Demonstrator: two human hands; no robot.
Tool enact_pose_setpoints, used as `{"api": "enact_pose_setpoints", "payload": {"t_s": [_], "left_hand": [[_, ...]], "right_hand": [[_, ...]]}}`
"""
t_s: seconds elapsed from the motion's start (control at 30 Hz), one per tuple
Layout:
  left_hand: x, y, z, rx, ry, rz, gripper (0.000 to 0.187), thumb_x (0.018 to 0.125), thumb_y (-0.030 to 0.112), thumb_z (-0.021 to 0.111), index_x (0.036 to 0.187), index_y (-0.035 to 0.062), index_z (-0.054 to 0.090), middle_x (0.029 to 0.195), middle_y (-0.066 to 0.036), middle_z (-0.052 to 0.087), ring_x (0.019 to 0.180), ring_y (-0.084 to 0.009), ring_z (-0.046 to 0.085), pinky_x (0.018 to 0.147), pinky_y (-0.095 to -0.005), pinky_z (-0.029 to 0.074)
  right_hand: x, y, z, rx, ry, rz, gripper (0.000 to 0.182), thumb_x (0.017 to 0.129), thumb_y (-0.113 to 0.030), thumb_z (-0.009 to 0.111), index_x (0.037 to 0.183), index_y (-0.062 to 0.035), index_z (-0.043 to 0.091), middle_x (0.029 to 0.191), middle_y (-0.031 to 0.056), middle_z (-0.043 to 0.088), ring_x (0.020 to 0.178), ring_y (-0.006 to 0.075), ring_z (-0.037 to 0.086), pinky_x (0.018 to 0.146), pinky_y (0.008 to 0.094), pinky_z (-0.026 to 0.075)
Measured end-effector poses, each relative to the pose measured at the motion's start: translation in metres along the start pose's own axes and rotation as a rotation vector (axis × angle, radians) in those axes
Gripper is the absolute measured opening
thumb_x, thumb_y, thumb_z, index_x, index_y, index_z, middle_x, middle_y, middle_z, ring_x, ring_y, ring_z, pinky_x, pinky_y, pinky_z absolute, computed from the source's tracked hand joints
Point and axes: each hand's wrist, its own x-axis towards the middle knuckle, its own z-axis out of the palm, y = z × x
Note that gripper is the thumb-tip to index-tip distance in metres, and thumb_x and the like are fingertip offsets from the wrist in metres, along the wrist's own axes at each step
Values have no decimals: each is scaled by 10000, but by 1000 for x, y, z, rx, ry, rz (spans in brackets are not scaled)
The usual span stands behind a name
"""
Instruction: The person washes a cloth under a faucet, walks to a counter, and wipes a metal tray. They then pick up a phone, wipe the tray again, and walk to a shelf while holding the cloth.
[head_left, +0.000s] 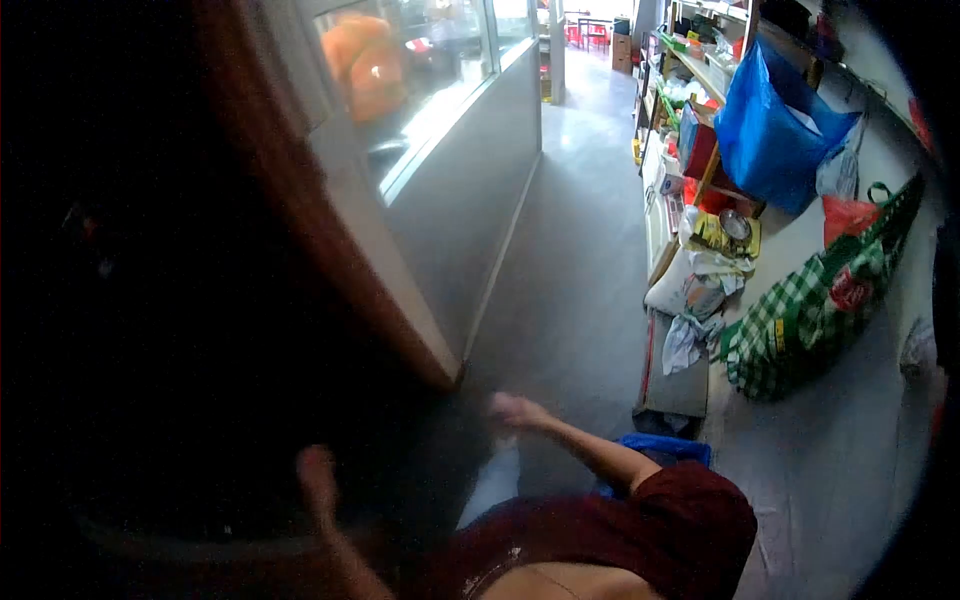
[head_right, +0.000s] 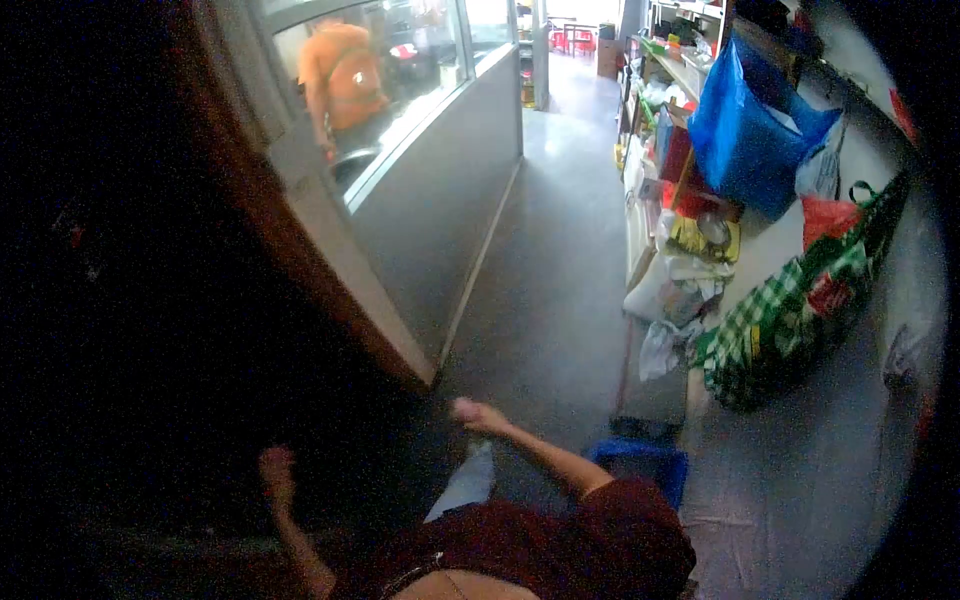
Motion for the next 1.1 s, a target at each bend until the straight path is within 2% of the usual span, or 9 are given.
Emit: {"api": "enact_pose_setpoints", "payload": {"t_s": [0.07,0.13,0.23,0.3,0.47,0.73,0.87,0.9,1.1], "left_hand": [[74,53,73,-35,-284,-39,412,908,354,476,1195,62,516,1067,-76,591,918,-189,561,786,-315,460],[130,169,119,-110,-592,-132,457,894,371,500,1195,27,505,1098,-85,582,947,-190,563,845,-304,438],[258,198,234,-649,-1084,54,462,901,386,495,1190,25,503,1127,-67,549,1029,-145,501,815,-280,439],[299,286,275,-351,-1029,120,423,886,370,530,1153,42,523,1069,-79,566,999,-140,515,800,-272,448],[403,415,414,-313,-1024,382,428,833,326,607,1121,42,467,878,-76,595,721,-138,582,620,-263,476],[553,561,485,-365,-1085,316,567,795,324,596,1204,-23,413,1003,-101,579,905,-188,573,765,-331,477],[670,563,558,-112,-452,808,680,782,317,589,1305,-11,304,992,-62,549,880,-161,534,722,-319,465],[680,606,547,-434,-774,387,748,753,328,620,1329,-3,276,1012,-49,500,839,-145,512,750,-321,453],[885,710,588,-815,-1287,110,621,774,252,629,1259,-38,372,990,-89,550,913,-148,526,775,-314,452]], "right_hand": [[34,-44,-31,28,125,-498,594,810,-374,600,1288,-73,415,1376,139,362,1250,282,365,990,390,323],[29,-97,-76,151,184,-10,555,803,-309,626,1252,-48,430,1199,94,504,1092,187,470,923,318,373],[57,-71,-141,452,435,-166,564,821,-336,617,1257,-43,411,1198,96,505,1064,189,494,847,315,434],[13,-127,-220,669,616,-47,507,854,-290,586,1248,-30,401,1187,123,513,1093,207,488,810,317,467],[31,-7,-363,789,1182,-113,363,844,-261,595,1100,-19,507,963,48,590,838,125,589,700,293,505],[88,33,-640,1160,1142,-78,223,879,-198,523,1046,-52,550,927,47,591,825,142,582,667,278,481],[175,27,-765,1027,1023,38,265,865,-218,540,1046,-24,556,968,54,584,888,144,555,754,279,464],[197,33,-793,994,979,-2,276,862,-235,546,1047,-31,552,952,48,585,865,139,554,734,279,467],[285,76,-989,1026,961,-138,339,857,-141,517,1163,3,529,906,7,588,792,118,548,699,234,450]]}}
